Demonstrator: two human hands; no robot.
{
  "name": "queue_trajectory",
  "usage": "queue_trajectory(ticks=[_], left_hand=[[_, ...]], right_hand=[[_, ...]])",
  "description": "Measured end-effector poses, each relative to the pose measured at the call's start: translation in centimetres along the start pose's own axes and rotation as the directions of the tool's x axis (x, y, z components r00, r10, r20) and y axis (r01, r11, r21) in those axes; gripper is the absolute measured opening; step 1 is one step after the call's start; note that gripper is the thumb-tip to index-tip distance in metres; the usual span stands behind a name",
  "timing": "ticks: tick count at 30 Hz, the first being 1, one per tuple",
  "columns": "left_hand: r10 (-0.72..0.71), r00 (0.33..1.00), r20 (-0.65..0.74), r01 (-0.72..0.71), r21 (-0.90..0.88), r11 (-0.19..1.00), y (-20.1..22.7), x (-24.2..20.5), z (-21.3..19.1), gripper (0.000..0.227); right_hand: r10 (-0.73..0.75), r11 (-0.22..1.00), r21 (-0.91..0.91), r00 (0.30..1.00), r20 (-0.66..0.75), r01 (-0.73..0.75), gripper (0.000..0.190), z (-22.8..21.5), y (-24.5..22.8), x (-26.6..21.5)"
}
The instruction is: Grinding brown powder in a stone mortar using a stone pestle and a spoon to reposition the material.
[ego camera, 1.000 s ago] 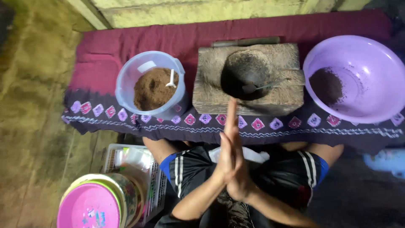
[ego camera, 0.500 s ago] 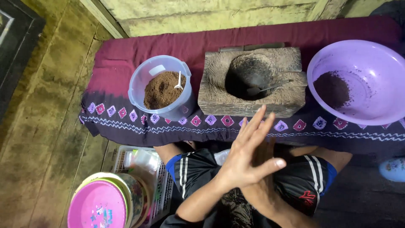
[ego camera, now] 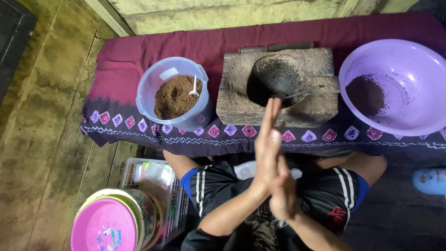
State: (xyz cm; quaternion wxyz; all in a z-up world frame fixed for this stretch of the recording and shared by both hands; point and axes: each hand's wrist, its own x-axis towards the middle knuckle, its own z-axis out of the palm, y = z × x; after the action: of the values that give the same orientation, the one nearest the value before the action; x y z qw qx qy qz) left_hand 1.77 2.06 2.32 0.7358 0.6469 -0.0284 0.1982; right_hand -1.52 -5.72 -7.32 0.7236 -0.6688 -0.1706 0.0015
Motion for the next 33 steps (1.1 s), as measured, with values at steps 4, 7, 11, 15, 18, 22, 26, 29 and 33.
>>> queue_trajectory(ticks=[4,7,11,15,18,22,26,29,33], left_hand=[[0.089,0.968,0.233,-0.096,0.018,0.995,0.0,-4.1,1.8,0.072],[0.134,0.975,0.178,-0.125,-0.060,0.990,2.0,-4.4,0.5,0.091],[0.063,0.994,-0.093,-0.073,-0.106,0.992,1.8,-0.7,-2.1,0.082],[0.273,0.955,-0.113,-0.265,0.081,0.961,0.8,-0.4,-2.0,0.071],[0.252,0.968,-0.017,-0.249,0.084,0.965,-0.6,-1.2,-2.3,0.068],[0.203,0.969,0.144,-0.218,0.104,0.970,-1.9,-2.2,-2.7,0.068],[0.031,0.990,-0.140,-0.034,-0.018,0.999,-1.8,-3.2,-1.8,0.071],[0.024,0.998,-0.050,-0.018,0.118,0.993,-3.7,-7.2,-0.7,0.071],[0.253,0.964,-0.084,-0.215,0.316,0.924,-4.0,-5.7,-1.8,0.053]], right_hand=[[-0.167,0.986,0.017,0.971,0.172,0.166,0.098,-0.2,-1.6,1.0],[-0.310,0.933,-0.078,0.894,0.325,0.352,0.097,0.6,-3.0,0.4],[-0.380,0.853,-0.140,0.782,0.495,0.503,0.100,1.7,-3.1,0.0],[-0.302,0.953,0.095,0.921,0.247,0.287,0.089,1.8,-3.5,3.4],[-0.165,0.948,0.290,0.981,0.100,0.129,0.104,1.8,-6.1,5.7],[-0.176,0.970,0.189,0.979,0.102,0.154,0.088,2.3,-3.9,3.6],[-0.125,0.990,0.095,0.963,0.239,0.105,0.056,2.1,0.2,2.9],[0.029,0.977,0.200,0.979,0.201,-0.070,0.064,1.5,0.1,5.0],[-0.374,0.691,-0.620,0.918,0.134,0.372,0.045,1.5,-2.0,5.5]])
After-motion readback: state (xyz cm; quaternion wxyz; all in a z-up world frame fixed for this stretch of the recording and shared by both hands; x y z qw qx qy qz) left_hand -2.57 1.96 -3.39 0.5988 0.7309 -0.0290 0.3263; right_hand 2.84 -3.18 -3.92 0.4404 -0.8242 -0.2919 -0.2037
